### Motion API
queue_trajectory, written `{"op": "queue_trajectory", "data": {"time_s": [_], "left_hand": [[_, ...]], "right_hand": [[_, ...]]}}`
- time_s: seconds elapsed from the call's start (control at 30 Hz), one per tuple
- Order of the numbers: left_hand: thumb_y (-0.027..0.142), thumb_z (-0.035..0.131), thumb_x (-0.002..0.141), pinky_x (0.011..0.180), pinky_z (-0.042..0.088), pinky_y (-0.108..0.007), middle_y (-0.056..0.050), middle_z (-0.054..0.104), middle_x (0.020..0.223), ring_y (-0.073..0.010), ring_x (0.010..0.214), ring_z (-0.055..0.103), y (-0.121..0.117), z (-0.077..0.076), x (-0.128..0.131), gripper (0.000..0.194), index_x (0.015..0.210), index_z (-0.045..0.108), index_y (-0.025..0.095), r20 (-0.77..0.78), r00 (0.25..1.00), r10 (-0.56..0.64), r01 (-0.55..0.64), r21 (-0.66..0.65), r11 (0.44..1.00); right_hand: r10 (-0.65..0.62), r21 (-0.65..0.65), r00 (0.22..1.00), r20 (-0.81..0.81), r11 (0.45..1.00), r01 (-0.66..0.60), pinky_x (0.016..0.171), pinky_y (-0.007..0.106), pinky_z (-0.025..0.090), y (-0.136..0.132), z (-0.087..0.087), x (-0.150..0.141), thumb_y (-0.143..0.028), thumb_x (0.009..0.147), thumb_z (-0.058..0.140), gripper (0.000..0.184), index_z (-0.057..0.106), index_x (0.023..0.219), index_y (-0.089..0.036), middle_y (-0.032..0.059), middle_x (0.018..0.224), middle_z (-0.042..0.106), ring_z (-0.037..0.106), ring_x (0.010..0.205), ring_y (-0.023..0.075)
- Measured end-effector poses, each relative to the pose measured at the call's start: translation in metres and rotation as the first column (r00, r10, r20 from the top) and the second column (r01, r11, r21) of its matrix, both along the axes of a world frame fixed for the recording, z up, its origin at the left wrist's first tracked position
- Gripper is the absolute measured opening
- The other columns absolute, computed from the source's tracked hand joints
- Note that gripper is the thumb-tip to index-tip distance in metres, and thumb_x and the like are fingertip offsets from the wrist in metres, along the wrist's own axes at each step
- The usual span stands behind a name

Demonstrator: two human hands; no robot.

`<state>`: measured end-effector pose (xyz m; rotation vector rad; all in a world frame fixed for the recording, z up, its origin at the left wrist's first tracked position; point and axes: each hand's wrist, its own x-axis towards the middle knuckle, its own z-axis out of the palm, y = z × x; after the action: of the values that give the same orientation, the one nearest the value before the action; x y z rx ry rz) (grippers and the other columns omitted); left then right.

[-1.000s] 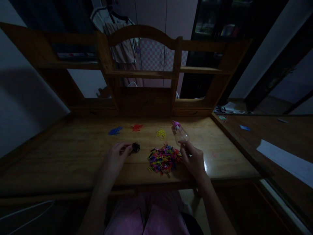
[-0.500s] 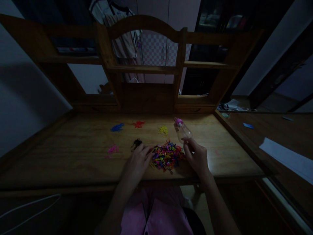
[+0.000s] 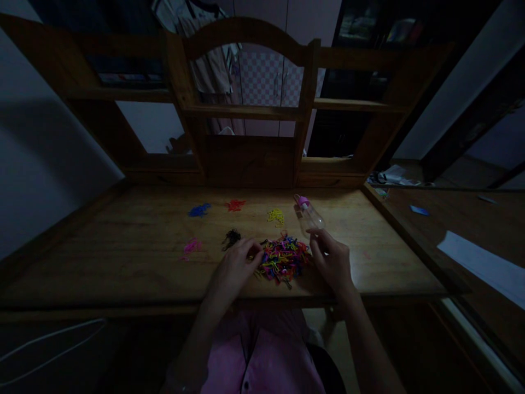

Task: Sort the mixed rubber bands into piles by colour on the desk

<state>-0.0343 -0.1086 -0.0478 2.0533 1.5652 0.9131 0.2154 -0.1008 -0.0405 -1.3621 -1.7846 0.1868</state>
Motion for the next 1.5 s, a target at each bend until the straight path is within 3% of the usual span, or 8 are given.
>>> {"op": "queue_trajectory", "data": {"time_s": [0.2, 0.47, 0.77, 0.93, 1.23, 1.5], "left_hand": [[0.022, 0.056, 0.090, 0.081, 0.048, -0.029, -0.002, 0.065, 0.097, -0.0165, 0.088, 0.063, -0.005, 0.002, 0.003, 0.011, 0.094, 0.067, 0.022, 0.107, 0.994, 0.027, -0.031, 0.042, 0.999], [0.020, 0.056, 0.091, 0.089, 0.047, -0.032, -0.003, 0.063, 0.105, -0.0187, 0.101, 0.060, -0.026, 0.018, 0.016, 0.017, 0.104, 0.066, 0.024, 0.028, 0.998, -0.064, 0.064, 0.017, 0.998], [0.022, 0.062, 0.088, 0.092, 0.047, -0.037, -0.005, 0.059, 0.105, -0.0221, 0.104, 0.057, -0.010, 0.011, 0.046, 0.014, 0.102, 0.064, 0.022, -0.128, 0.986, -0.103, 0.112, 0.066, 0.991], [0.016, 0.059, 0.088, 0.092, 0.047, -0.036, -0.004, 0.061, 0.105, -0.0215, 0.102, 0.057, -0.010, 0.016, 0.049, 0.012, 0.098, 0.063, 0.021, -0.168, 0.980, -0.104, 0.117, 0.069, 0.991], [0.015, 0.058, 0.086, 0.084, 0.047, -0.033, -0.002, 0.068, 0.092, -0.0201, 0.092, 0.062, -0.008, 0.020, 0.041, 0.009, 0.086, 0.063, 0.021, -0.058, 0.998, -0.039, 0.044, 0.097, 0.994], [0.016, 0.058, 0.081, 0.076, 0.050, -0.027, 0.000, 0.072, 0.086, -0.0159, 0.079, 0.066, -0.006, 0.022, 0.030, 0.012, 0.088, 0.066, 0.021, 0.072, 0.997, 0.026, -0.029, 0.047, 0.998]], "right_hand": [[0.007, 0.000, 1.000, -0.002, 1.000, -0.007, 0.056, 0.022, 0.034, 0.000, 0.001, 0.000, -0.023, 0.091, 0.050, 0.021, 0.065, 0.105, -0.020, -0.0040, 0.061, 0.052, 0.049, 0.051, 0.0103], [-0.026, 0.023, 1.000, -0.015, 0.999, 0.027, 0.056, 0.023, 0.034, 0.001, -0.002, 0.000, -0.022, 0.091, 0.050, 0.021, 0.066, 0.104, -0.020, -0.0030, 0.064, 0.054, 0.049, 0.053, 0.0104], [-0.026, 0.031, 0.999, -0.032, 0.999, 0.027, 0.055, 0.022, 0.034, 0.000, 0.003, -0.002, -0.022, 0.091, 0.049, 0.020, 0.066, 0.102, -0.020, -0.0043, 0.060, 0.052, 0.048, 0.050, 0.0098], [-0.029, 0.025, 0.999, -0.023, 0.999, 0.030, 0.054, 0.022, 0.034, 0.000, 0.002, -0.002, -0.023, 0.091, 0.050, 0.020, 0.067, 0.102, -0.020, -0.0039, 0.061, 0.054, 0.049, 0.050, 0.0100], [-0.027, 0.022, 0.999, -0.025, 0.999, 0.027, 0.056, 0.022, 0.034, -0.001, 0.002, -0.002, -0.023, 0.091, 0.050, 0.021, 0.066, 0.103, -0.020, -0.0034, 0.063, 0.055, 0.049, 0.052, 0.0105], [-0.024, 0.029, 1.000, -0.019, 0.999, 0.024, 0.056, 0.022, 0.035, -0.001, 0.003, -0.002, -0.023, 0.091, 0.050, 0.021, 0.067, 0.103, -0.020, -0.0033, 0.062, 0.055, 0.049, 0.052, 0.0106]]}}
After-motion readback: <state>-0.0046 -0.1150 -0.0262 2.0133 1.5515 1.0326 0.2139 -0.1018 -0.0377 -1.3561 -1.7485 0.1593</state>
